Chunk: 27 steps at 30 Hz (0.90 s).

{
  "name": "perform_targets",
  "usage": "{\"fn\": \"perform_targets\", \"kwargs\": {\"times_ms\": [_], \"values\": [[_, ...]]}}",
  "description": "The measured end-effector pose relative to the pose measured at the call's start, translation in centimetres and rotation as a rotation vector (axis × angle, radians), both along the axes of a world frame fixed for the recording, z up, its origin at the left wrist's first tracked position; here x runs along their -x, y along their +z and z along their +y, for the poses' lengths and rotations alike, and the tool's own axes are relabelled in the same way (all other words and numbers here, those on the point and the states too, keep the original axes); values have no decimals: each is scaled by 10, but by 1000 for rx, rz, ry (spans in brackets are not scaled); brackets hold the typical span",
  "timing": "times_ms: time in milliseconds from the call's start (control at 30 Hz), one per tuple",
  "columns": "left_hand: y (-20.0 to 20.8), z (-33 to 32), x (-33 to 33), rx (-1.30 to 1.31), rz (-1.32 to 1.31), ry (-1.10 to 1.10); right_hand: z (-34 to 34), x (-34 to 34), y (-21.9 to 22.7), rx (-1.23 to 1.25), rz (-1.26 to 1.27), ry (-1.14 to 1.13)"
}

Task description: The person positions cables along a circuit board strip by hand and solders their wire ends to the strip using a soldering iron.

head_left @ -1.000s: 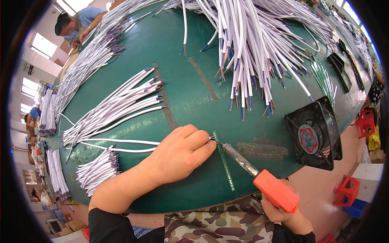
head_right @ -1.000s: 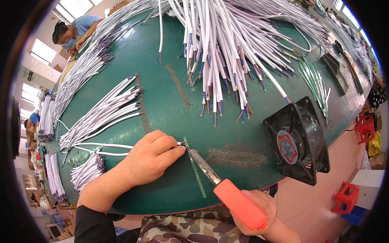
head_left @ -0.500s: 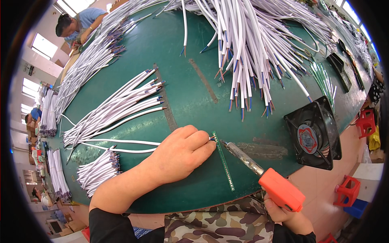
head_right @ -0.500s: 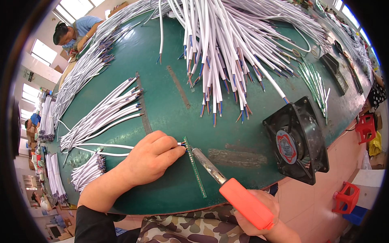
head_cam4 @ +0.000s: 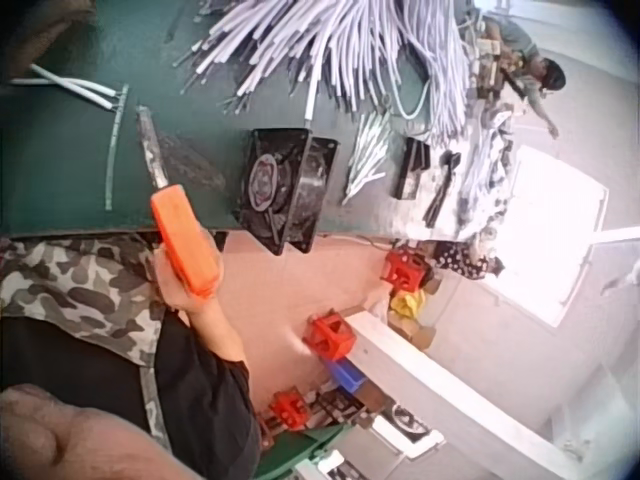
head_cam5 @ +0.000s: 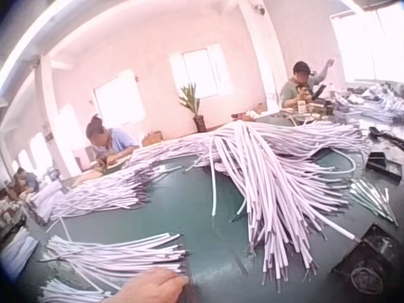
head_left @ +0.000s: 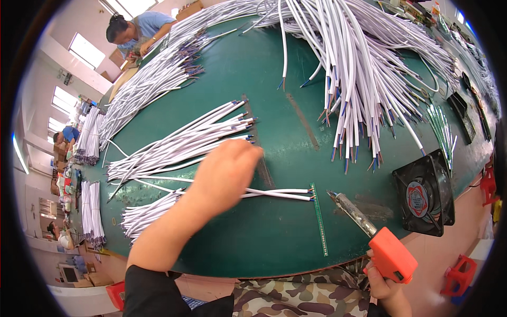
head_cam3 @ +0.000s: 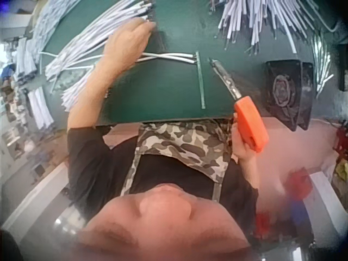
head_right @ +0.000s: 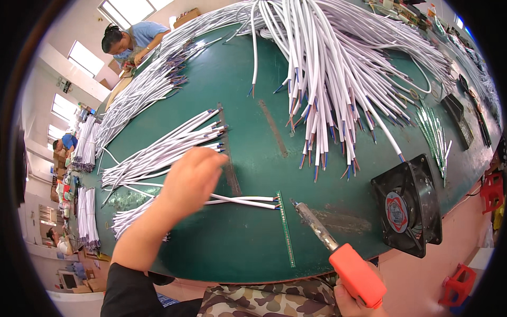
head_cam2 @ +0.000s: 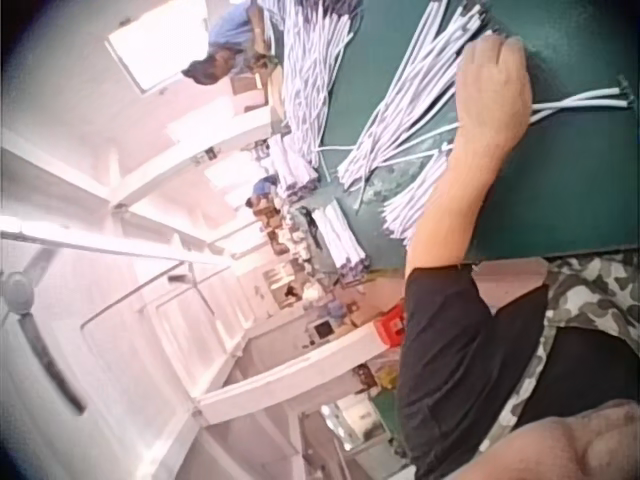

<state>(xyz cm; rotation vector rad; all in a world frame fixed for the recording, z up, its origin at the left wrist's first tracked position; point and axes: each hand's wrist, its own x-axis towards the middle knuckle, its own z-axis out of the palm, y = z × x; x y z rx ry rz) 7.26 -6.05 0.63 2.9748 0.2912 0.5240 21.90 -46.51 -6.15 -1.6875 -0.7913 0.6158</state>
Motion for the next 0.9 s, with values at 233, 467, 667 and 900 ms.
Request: {"fn": "perform_targets", "kwargs": {"times_ms": [233,467,667,900], "values": [[0,45,5,-136,279,10,-5,-5,-10,-122,-88,49],[18,8,-14,215,102,-261,7,-8,10,-194,-196,122],[16,-35,-20,486,175,-467,2,7,15,-56,14,-125],[2,-43,-19,565,76,-411,6,4,22,-15,16,-69]]}}
